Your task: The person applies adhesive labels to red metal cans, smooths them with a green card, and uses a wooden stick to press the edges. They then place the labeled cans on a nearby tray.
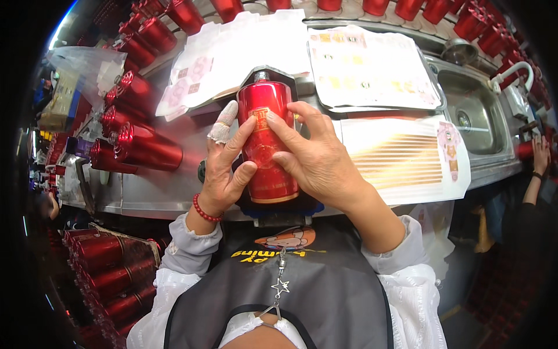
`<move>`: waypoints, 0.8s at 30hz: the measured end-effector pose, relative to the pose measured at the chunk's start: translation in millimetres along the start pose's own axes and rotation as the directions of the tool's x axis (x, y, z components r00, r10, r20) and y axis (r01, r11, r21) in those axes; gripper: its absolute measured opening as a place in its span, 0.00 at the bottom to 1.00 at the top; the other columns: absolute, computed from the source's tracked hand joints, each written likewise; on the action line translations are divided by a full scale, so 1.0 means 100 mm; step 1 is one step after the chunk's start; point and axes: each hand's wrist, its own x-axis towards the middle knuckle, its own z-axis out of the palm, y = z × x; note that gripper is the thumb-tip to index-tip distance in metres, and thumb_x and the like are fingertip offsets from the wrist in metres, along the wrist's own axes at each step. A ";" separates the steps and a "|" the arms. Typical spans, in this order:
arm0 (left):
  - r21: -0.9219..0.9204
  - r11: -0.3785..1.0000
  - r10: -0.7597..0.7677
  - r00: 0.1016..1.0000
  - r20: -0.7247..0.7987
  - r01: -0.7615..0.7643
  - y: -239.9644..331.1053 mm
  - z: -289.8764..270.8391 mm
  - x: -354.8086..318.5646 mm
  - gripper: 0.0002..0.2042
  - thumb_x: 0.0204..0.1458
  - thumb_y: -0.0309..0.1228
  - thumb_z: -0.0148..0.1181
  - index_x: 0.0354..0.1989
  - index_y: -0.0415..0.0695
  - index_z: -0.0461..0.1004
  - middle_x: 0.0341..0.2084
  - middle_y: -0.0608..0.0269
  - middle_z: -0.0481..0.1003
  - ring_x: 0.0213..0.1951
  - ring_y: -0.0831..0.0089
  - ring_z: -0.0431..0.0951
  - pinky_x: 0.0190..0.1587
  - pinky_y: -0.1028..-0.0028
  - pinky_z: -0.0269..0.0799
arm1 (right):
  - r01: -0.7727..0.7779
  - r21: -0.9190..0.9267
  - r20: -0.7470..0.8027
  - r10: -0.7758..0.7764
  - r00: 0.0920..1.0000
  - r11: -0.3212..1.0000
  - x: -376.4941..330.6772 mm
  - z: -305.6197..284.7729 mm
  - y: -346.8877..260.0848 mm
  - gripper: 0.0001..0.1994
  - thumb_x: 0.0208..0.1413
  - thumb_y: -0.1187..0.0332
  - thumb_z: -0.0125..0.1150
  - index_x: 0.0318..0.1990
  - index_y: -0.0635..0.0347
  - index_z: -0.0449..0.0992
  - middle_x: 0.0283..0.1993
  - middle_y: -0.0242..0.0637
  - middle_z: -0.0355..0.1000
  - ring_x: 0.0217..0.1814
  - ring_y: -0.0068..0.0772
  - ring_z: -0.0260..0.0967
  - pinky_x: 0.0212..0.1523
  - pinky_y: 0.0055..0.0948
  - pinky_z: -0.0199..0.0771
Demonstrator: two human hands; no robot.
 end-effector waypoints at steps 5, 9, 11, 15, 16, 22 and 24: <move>0.056 0.998 0.010 0.998 0.054 -0.013 0.01 -0.06 0.04 0.31 0.61 0.53 0.58 0.69 0.50 0.70 0.71 0.38 0.57 0.69 0.47 0.57 0.72 0.54 0.46 | -0.022 -0.018 0.055 0.023 0.998 1.000 -0.03 -0.05 -0.02 0.27 0.64 0.62 0.64 0.69 0.56 0.70 0.69 0.49 0.59 0.63 0.48 0.64 0.62 0.41 0.71; 0.038 0.999 0.004 0.999 0.052 -0.006 0.00 -0.04 0.05 0.32 0.61 0.55 0.57 0.69 0.50 0.70 0.71 0.37 0.57 0.69 0.46 0.56 0.72 0.53 0.46 | -0.052 0.043 0.054 0.049 0.997 0.998 -0.03 -0.02 -0.01 0.28 0.60 0.64 0.67 0.68 0.54 0.71 0.68 0.50 0.59 0.62 0.52 0.64 0.62 0.43 0.71; 0.057 0.998 -0.002 0.997 0.071 -0.002 0.00 -0.06 0.07 0.32 0.61 0.55 0.57 0.69 0.50 0.70 0.72 0.37 0.56 0.70 0.46 0.56 0.72 0.53 0.46 | -0.053 0.049 0.056 0.050 0.997 0.997 -0.02 -0.02 0.00 0.28 0.58 0.65 0.68 0.68 0.54 0.71 0.68 0.51 0.59 0.62 0.54 0.64 0.62 0.45 0.71; 0.024 1.000 0.001 0.999 0.054 -0.002 0.01 -0.05 0.07 0.32 0.61 0.55 0.56 0.69 0.49 0.70 0.72 0.36 0.56 0.70 0.46 0.56 0.72 0.54 0.45 | -0.053 0.037 0.059 0.050 0.997 0.998 -0.01 -0.04 0.00 0.30 0.59 0.65 0.67 0.69 0.54 0.69 0.68 0.51 0.58 0.62 0.54 0.64 0.62 0.45 0.71; 0.013 1.000 -0.003 0.999 0.042 0.002 0.02 -0.04 0.08 0.32 0.61 0.55 0.56 0.69 0.49 0.71 0.72 0.36 0.56 0.70 0.46 0.56 0.72 0.54 0.45 | -0.055 0.037 0.057 0.053 0.997 0.998 -0.02 -0.04 0.00 0.30 0.59 0.65 0.67 0.69 0.54 0.69 0.69 0.51 0.58 0.61 0.54 0.64 0.62 0.45 0.71; 0.126 0.990 0.062 0.996 0.066 -0.070 0.06 -0.08 0.09 0.29 0.62 0.53 0.57 0.66 0.49 0.74 0.71 0.37 0.58 0.69 0.45 0.57 0.72 0.53 0.47 | -0.053 0.080 0.068 0.047 0.997 0.995 -0.25 -0.04 -0.04 0.32 0.60 0.63 0.66 0.71 0.59 0.66 0.70 0.54 0.57 0.65 0.55 0.61 0.64 0.45 0.68; 0.106 0.992 0.064 0.996 0.063 -0.071 0.06 -0.05 0.07 0.29 0.61 0.53 0.58 0.66 0.49 0.74 0.71 0.37 0.58 0.69 0.45 0.57 0.71 0.54 0.47 | -0.075 0.085 0.082 0.068 0.994 0.994 -0.31 -0.02 -0.06 0.32 0.61 0.62 0.65 0.71 0.61 0.65 0.70 0.54 0.56 0.64 0.54 0.62 0.64 0.44 0.68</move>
